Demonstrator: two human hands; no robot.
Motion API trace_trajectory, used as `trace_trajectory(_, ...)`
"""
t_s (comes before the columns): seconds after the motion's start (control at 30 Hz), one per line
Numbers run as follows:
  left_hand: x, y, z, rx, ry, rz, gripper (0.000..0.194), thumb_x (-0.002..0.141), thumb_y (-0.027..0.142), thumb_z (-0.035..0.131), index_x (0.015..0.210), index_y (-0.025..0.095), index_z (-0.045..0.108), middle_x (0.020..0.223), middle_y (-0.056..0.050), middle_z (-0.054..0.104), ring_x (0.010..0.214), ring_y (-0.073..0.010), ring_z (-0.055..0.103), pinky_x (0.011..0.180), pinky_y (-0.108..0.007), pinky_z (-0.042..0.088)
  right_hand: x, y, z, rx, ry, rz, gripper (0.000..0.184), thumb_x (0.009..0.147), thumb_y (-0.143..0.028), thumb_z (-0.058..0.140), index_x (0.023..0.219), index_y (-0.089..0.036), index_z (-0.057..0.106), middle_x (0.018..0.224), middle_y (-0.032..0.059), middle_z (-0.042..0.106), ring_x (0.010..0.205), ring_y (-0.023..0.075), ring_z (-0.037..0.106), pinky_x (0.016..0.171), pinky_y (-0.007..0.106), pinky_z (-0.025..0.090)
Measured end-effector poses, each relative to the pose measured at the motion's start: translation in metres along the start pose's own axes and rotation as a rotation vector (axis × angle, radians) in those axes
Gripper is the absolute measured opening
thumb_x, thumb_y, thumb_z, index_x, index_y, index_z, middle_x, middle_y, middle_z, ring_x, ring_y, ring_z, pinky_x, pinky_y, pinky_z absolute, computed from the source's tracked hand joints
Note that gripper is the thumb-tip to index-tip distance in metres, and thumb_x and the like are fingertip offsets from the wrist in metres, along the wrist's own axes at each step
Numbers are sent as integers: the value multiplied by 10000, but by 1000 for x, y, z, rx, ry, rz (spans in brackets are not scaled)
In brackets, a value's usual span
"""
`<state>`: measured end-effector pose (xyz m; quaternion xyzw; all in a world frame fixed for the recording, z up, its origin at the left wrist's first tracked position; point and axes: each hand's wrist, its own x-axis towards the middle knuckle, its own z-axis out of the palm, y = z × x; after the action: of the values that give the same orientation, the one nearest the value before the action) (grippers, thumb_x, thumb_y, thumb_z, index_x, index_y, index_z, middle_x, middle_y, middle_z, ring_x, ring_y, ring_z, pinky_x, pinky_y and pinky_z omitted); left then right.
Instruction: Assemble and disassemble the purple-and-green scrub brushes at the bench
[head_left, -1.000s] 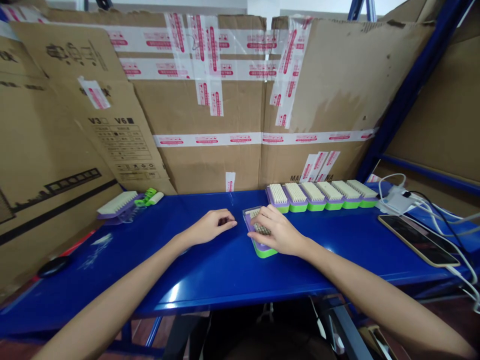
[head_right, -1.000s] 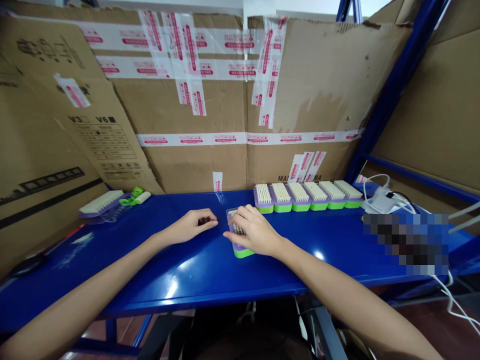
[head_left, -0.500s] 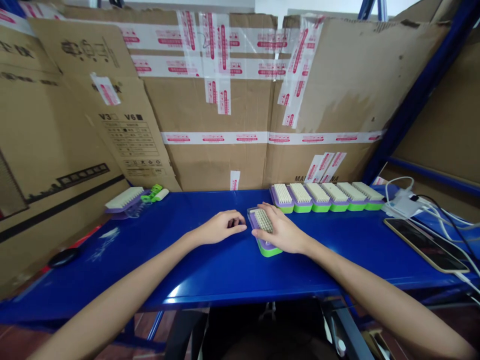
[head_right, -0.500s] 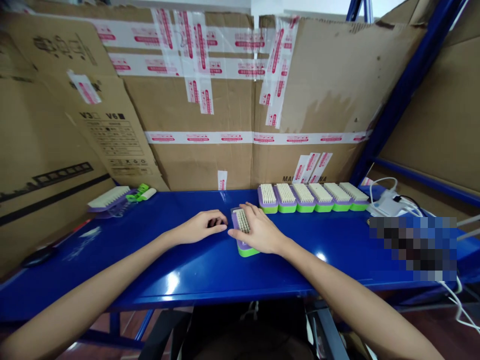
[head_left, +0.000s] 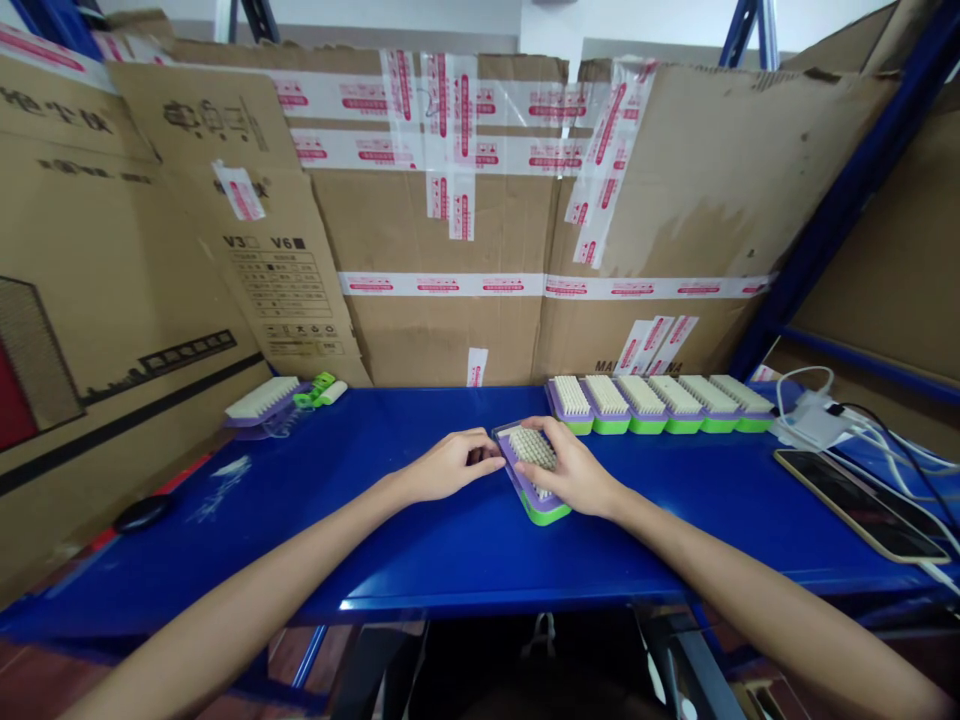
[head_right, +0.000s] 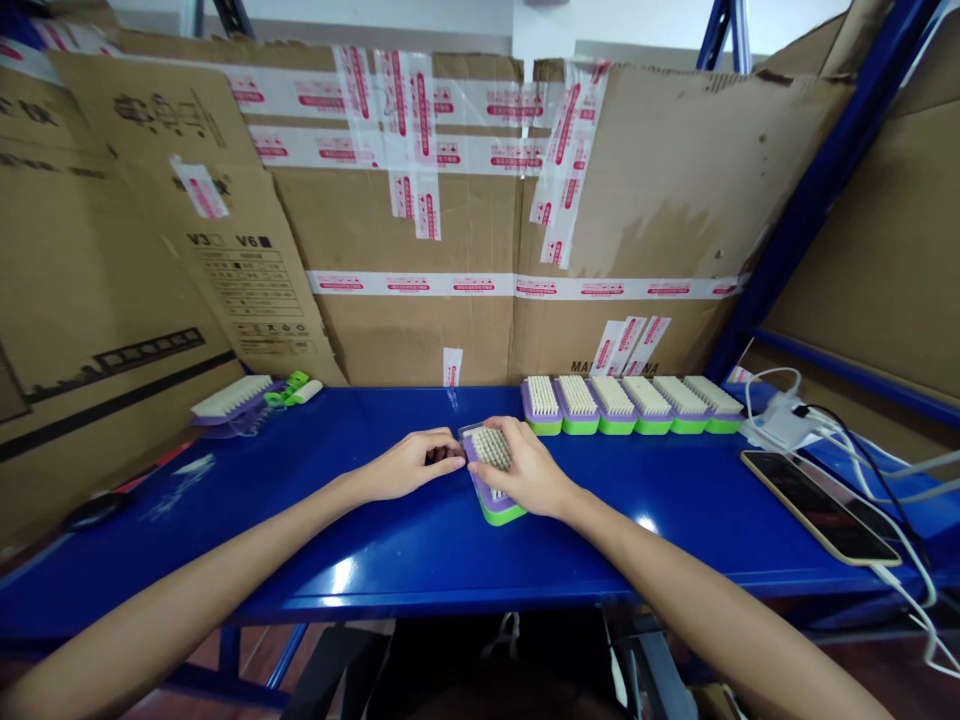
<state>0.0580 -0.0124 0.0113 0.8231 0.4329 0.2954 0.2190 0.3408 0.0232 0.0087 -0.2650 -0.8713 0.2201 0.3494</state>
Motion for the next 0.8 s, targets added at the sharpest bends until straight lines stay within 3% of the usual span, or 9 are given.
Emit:
trace_trajectory(0.17,-1,-6,-5,-85,21,-100,412,1063,635,699,1140,240,609,937,7,695,769,-176,612,731,-322,478,-2,-5,0,-40,46,-74,539,1041,-521,777,1453,-270,537,1450,160,686,1373,384,655,1167,620,557)
trace_trajectory(0.33,-3,-8,-8,-169,59,-109,486,1059,693,687,1018,245,504,863,37,599,778,-163,552,739,-311,466,-3,-16,3,-87,122,-216,604,1002,-499,844,1435,-282,482,1469,184,643,1371,404,635,1149,643,566)
trace_trajectory(0.43,-2,-7,-3,-282,64,-98,533,1004,707,765,1080,224,552,971,-8,655,892,-200,628,820,-349,534,-3,-21,5,-148,182,-326,641,1003,-487,855,1459,-282,453,1513,199,604,1401,417,622,1133,669,578)
trace_trajectory(0.5,-1,-5,1,-357,37,-84,616,961,698,826,1255,207,598,1133,-69,716,1020,-252,689,915,-409,580,-4,-22,6,-188,230,-397,677,995,-498,869,1475,-282,442,1510,199,589,1404,418,620,1131,678,587)
trace_trajectory(0.6,-2,0,3,-414,7,-57,810,938,674,865,1526,215,551,1390,-153,730,1186,-326,733,1040,-504,601,-5,-23,8,-228,303,-475,760,975,-504,899,1529,-294,422,1469,187,599,1399,419,625,1132,686,599)
trace_trajectory(0.67,-3,6,1,-365,19,-28,805,940,656,870,1542,213,569,1403,-161,746,1173,-335,750,1046,-523,610,-6,-23,8,-250,344,-503,805,971,-512,908,1568,-304,409,1433,176,618,1378,421,641,1110,689,616)
trace_trajectory(0.8,-5,19,-6,-213,94,67,618,997,595,826,1439,200,654,1285,-125,795,1075,-294,762,1000,-483,631,-6,-22,7,-279,366,-501,846,967,-563,910,1599,-320,404,1385,158,650,1336,421,681,1065,689,643)
